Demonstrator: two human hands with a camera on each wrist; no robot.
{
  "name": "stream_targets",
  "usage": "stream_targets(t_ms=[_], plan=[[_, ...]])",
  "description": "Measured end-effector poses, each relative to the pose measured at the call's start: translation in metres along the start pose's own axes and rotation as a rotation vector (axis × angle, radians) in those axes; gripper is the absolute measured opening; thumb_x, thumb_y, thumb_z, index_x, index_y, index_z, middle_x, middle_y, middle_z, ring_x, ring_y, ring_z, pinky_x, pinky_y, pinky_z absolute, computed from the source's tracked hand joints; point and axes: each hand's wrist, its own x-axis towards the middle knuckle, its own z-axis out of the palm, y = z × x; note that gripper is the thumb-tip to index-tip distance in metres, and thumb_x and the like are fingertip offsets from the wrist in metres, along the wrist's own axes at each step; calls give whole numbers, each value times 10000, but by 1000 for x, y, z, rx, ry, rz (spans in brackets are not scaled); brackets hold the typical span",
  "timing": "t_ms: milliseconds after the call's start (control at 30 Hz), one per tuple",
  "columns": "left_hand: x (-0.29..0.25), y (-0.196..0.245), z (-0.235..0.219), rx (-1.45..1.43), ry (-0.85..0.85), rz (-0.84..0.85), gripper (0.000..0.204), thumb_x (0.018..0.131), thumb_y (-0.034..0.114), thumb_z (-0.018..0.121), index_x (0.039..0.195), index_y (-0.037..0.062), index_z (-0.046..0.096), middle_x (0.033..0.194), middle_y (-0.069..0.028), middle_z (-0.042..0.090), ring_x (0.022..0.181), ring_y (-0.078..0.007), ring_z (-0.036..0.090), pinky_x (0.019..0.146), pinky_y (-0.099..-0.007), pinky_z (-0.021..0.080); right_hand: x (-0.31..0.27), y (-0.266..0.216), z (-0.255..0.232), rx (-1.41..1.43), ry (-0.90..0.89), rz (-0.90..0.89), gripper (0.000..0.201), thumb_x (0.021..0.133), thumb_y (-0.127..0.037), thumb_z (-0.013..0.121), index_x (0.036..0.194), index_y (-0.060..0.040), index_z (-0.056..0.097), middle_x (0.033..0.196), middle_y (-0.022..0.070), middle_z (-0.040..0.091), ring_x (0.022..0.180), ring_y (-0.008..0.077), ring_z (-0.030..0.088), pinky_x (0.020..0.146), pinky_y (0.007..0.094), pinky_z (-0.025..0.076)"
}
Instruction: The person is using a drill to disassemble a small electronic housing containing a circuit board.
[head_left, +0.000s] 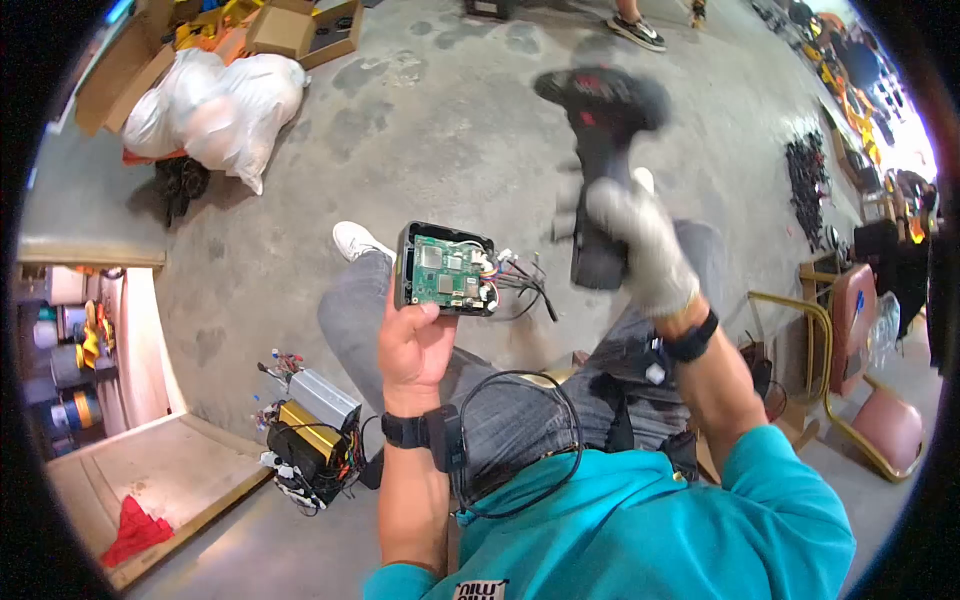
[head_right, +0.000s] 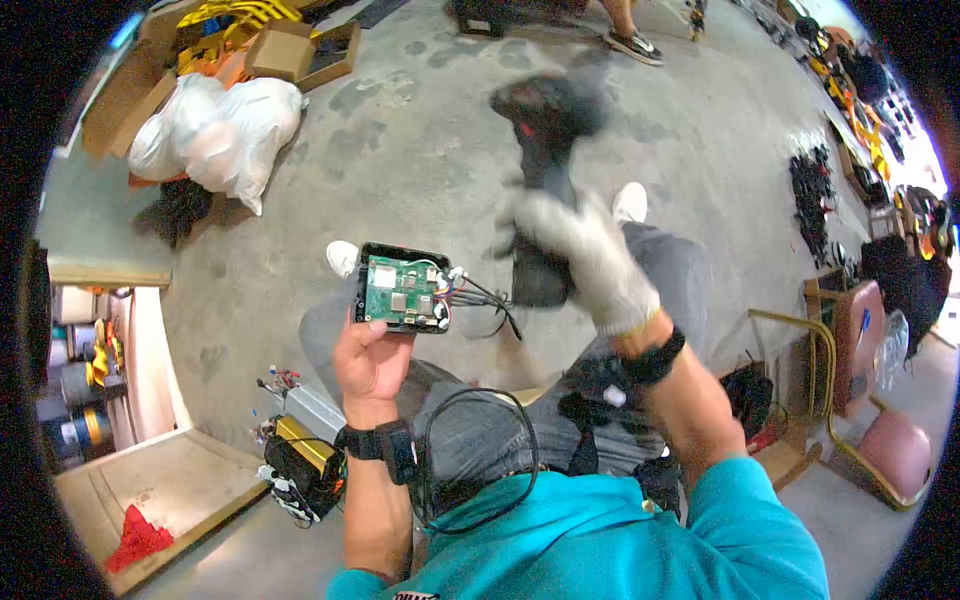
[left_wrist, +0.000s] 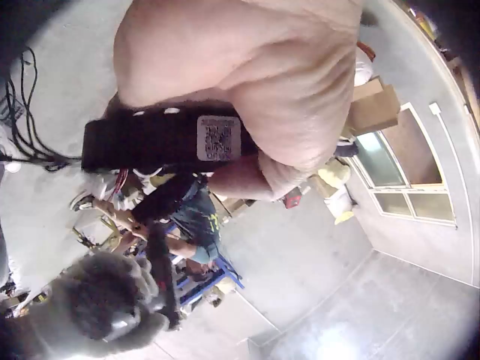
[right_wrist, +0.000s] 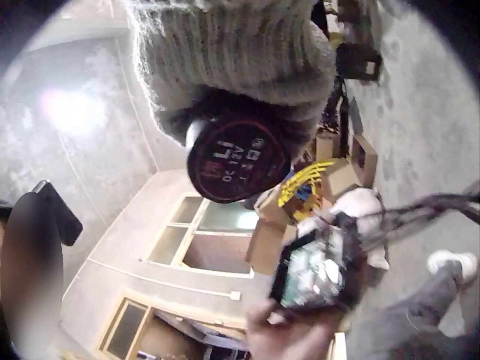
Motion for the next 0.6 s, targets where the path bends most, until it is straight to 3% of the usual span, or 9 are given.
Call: stream_targets(t_ms=[100,133,167,233,333,367,467,567,600], plan=[[-6,12,18,177,17,202,848,708,-42,565,1532,15,375,1436,-154,549,1331,-333,538,1160,-509,402,-22,29,6,178,0,66,637,854,-116,756,1401,16,456,1038,121,706,940,271,717,873,433,597],[-5,17,28,184,5,218,907,683,-52,550,1561,22,334,1521,-150,475,1387,-313,488,1185,-480,376,-20,33,6,249,-19,84,624,848,-74,730,1399,24,454,978,117,704,896,268,720,849,425,601],[-2,18,36,188,0,214,907,683,-52,550,1561,22,334,1521,-150,475,1387,-313,488,1185,-480,376,-14,34,7,139,91,110,605,842,-76,718,1386,35,477,914,100,683,829,249,715,807,405,603],[5,17,46,346,-47,362,907,704,39,659,1555,-10,349,1586,-180,410,1402,-356,481,1167,-523,402,-10,44,-9,173,118,261,577,852,-90,712,1373,40,503,846,77,653,780,220,703,765,382,601],[9,17,54,389,-77,392,992,667,-1,612,1600,49,278,1618,-173,352,1447,-336,425,1194,-493,366,-21,45,-1,97,54,91,574,867,-104,726,1387,13,511,927,78,649,815,204,705,781,389,607],[7,16,59,409,-77,394,1029,642,-47,551,1617,75,244,1615,-166,350,1465,-307,400,1210,-459,339,-33,42,6,203,57,167,624,889,-93,730,1445,-28,453,1053,125,670,892,238,718,841,414,608],[9,6,75,406,-125,407,1064,649,-40,581,1629,98,190,1628,-161,322,1460,-314,405,1201,-459,359,-31,49,16,436,-70,266,698,919,-50,701,1511,-54,331,1242,202,658,1077,296,694,914,456,592],[6,-9,81,395,-132,396,1075,666,-51,603,1631,104,158,1636,-155,304,1452,-309,412,1198,-444,367,-24,58,17,480,-57,270,457,913,-60,713,1343,-30,560,1153,124,693,1043,233,695,921,414,579],[5,-15,76,487,-154,368,1070,674,-59,599,1631,106,152,1641,-153,292,1460,-306,399,1201,-437,360,-23,66,13,486,-58,278,457,913,-60,713,1343,-30,560,1153,124,693,1043,233,695,921,414,579]])
